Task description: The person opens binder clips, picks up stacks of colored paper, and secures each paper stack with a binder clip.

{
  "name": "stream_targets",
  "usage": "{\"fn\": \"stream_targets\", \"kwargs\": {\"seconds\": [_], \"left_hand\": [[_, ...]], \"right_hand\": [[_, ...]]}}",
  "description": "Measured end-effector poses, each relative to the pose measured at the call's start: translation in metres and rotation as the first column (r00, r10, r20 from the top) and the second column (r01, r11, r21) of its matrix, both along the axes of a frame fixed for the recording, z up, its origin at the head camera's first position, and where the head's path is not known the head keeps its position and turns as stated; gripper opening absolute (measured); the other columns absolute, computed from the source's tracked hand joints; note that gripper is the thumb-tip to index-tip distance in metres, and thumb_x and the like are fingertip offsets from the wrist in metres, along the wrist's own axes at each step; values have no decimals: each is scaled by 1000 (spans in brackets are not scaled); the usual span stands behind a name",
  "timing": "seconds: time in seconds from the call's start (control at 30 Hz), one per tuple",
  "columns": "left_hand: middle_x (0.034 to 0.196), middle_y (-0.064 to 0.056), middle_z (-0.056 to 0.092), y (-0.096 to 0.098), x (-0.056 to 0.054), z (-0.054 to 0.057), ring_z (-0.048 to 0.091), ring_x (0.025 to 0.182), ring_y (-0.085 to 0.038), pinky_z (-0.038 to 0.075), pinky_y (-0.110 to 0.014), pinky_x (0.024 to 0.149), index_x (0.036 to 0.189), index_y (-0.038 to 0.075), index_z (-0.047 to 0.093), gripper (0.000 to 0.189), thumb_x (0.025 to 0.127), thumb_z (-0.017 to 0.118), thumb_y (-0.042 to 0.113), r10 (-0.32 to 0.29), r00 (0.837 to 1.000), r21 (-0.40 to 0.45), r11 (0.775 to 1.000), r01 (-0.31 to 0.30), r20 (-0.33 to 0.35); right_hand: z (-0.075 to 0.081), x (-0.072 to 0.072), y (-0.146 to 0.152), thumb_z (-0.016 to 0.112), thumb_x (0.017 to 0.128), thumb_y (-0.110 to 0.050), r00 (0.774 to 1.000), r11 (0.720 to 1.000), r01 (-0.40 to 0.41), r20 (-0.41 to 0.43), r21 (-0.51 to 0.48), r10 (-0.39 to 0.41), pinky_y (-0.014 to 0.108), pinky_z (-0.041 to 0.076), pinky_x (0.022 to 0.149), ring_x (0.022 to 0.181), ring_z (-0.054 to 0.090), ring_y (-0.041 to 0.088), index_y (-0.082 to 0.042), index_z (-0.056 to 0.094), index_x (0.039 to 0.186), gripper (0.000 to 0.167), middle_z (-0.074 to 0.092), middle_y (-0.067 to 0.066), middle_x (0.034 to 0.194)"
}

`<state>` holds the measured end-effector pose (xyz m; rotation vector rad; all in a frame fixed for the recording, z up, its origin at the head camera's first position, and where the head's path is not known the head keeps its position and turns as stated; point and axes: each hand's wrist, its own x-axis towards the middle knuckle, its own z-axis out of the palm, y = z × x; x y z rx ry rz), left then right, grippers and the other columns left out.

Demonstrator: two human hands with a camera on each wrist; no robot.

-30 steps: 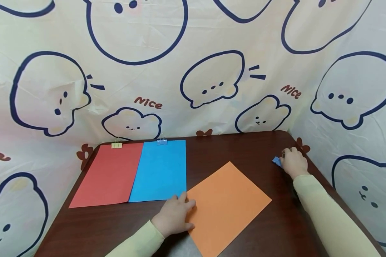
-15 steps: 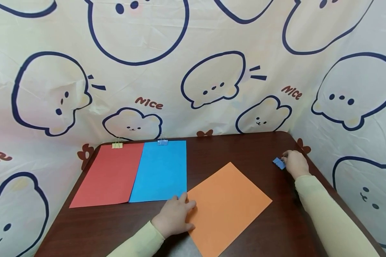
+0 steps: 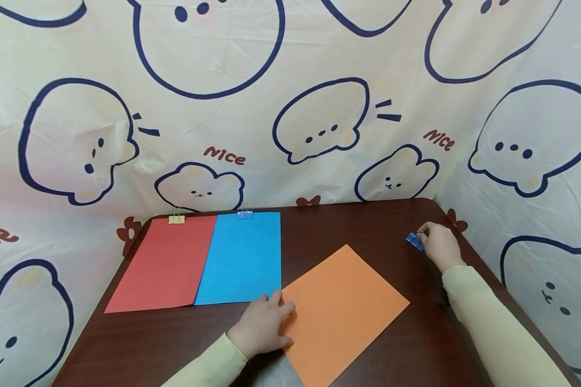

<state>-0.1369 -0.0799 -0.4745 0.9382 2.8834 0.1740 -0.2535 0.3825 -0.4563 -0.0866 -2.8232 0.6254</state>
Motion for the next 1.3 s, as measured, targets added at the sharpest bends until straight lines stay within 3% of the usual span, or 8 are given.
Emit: {"fn": "stream_targets", "kwargs": {"seconds": [0.43, 0.7, 1.3], "left_hand": [[110, -9, 55, 1, 1, 1, 44, 74, -20, 43, -32, 61, 118, 21, 66, 53, 79, 85, 51, 2, 1000, 4, 1000, -2, 2], [110, -10, 55, 1, 1, 3, 46, 75, -21, 45, -33, 62, 118, 21, 66, 53, 78, 85, 50, 3, 1000, 4, 1000, -3, 6], [107, -8, 54, 1, 1, 1, 44, 74, -20, 43, -32, 61, 117, 21, 65, 53, 78, 86, 50, 2, 1000, 11, 1000, -2, 5]], "right_hand": [[7, 4, -22, 65, 101, -13, 999, 995, -44, -11, 84, 45, 47, 54, 67, 72, 61, 27, 2, 67, 103, 15, 69, 22, 97], [2, 9, -27, 67, 99, -11, 995, 980, -88, -27, 181, 95, 51, 58, 71, 76, 65, 29, 0, 68, 98, 11, 70, 21, 97], [-7, 16, -23, 75, 91, -5, 978, 939, -154, -90, 309, 190, 46, 54, 58, 63, 59, 25, -6, 67, 84, 10, 62, 12, 79]]}}
